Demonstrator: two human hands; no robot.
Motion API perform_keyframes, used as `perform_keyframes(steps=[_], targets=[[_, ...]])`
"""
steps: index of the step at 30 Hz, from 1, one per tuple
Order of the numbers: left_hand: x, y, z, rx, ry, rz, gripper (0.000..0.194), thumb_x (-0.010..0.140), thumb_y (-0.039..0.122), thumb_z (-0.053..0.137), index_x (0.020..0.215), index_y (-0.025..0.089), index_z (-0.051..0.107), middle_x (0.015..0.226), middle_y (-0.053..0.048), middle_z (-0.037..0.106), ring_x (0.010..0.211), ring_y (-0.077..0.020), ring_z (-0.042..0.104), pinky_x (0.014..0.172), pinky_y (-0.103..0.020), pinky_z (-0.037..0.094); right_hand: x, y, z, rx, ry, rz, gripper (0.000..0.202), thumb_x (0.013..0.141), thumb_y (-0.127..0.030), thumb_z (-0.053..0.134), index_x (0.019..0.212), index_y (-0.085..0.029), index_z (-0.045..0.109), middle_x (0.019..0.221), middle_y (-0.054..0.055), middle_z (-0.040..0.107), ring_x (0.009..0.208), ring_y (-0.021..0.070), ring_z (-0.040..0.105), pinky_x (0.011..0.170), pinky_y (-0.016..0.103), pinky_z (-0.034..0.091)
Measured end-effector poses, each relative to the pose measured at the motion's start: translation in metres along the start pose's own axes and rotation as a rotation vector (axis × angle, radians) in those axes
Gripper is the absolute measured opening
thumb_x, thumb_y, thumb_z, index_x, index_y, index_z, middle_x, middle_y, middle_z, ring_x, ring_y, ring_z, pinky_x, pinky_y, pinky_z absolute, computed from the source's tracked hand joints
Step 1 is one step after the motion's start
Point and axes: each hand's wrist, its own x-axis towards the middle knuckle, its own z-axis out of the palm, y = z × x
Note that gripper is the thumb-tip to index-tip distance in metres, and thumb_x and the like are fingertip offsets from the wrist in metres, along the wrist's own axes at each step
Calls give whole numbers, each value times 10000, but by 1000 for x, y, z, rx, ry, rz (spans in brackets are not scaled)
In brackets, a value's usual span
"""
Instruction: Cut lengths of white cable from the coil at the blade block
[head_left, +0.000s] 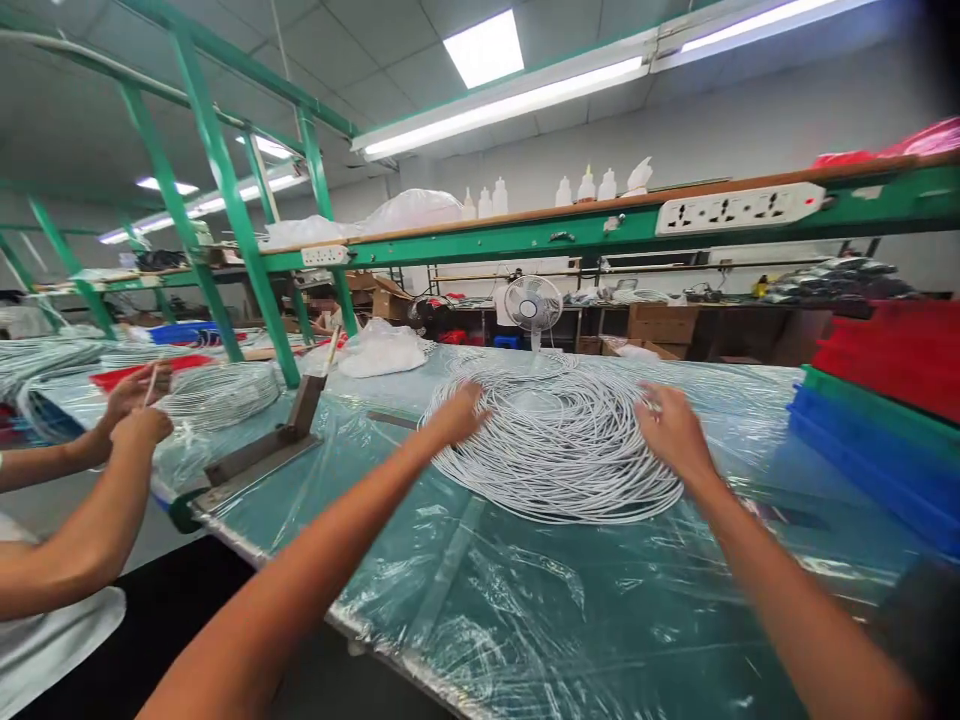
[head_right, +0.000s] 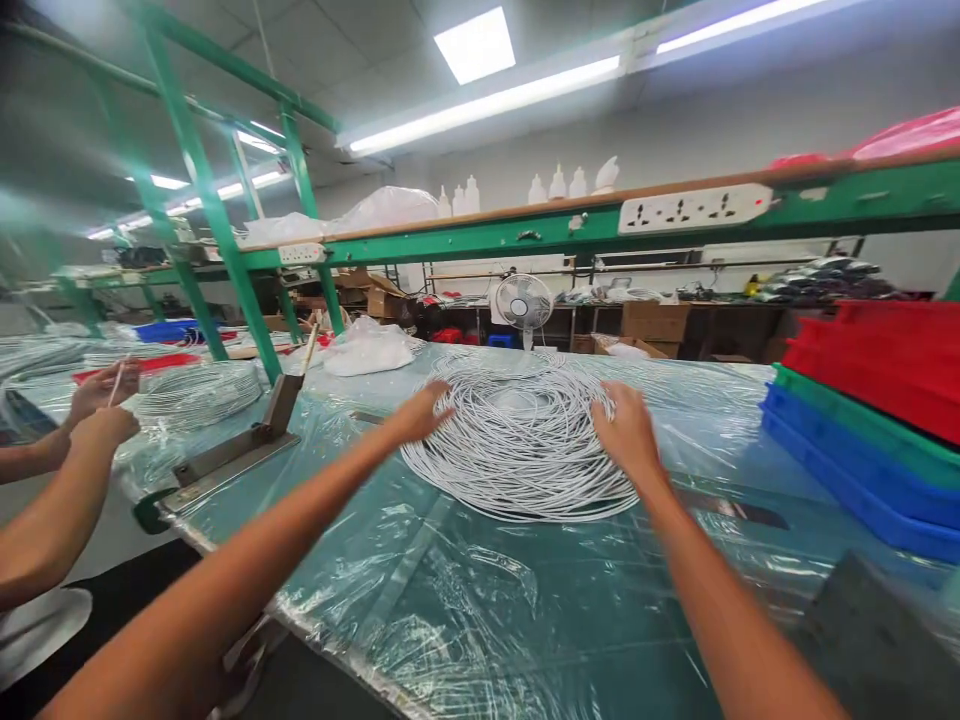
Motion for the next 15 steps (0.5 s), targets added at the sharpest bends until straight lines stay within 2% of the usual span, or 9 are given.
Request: perform_keyframes(steps=[2,4,6,8,9,10,12,15], targets=[[-50,12,30,15,-160,140,344,815,124,826,1093,117,625,1234,-53,447,1136,-249,448,1068,-371,388,-54,1,16,10,-238,-275,192,825,-235,472,977,-191,582,1068,107,579,998,219,562,816,352,471],[-120,26,61,35,-267,289,504,793,192,854,1212,196,574,1353,-33,335,1216,-251,370,1100,-398,354,-112,6,31,-30,-403,-429,175,864,-197,408,929,-209,570,997,86,590,943,196,575,801,327,470],[-193,38,81,53,-274,271,601,844,185,764,1354,194,447,1415,-50,227,1287,-248,272,1123,-405,327,-156,10,40,-101,-639,-482,180,839,-141,385,831,-208,552,870,58,584,792,169,575,725,300,462],[-252,48,85,64,-226,184,594,892,129,589,1427,158,333,1433,-79,172,1324,-252,201,1139,-442,282,-178,11,45,-173,-834,-475,167,802,-121,388,780,-202,532,812,41,573,700,156,548,665,291,439],[-273,51,81,63,-193,145,565,901,104,503,1432,150,317,1432,-86,173,1328,-255,191,1139,-462,266,-181,11,46,-193,-890,-461,159,793,-124,388,774,-199,527,809,39,575,694,156,542,657,291,431],[-287,55,74,59,-151,114,529,906,86,432,1421,149,325,1427,-90,185,1328,-256,197,1134,-473,265,-181,12,47,-197,-914,-443,155,790,-133,384,774,-197,524,809,39,579,705,160,544,666,296,427],[-297,59,53,57,-24,88,443,935,77,346,1368,161,378,1403,-93,239,1309,-253,247,1111,-462,303,-175,14,48,-170,-919,-410,153,797,-162,373,773,-196,521,797,41,586,725,169,552,686,305,426],[-279,61,11,190,156,73,379,975,80,334,1336,177,399,1387,-100,265,1301,-267,262,1104,-475,288,-165,18,49,-121,-922,-384,155,791,-212,378,751,-201,527,761,41,598,695,176,556,667,309,427]])
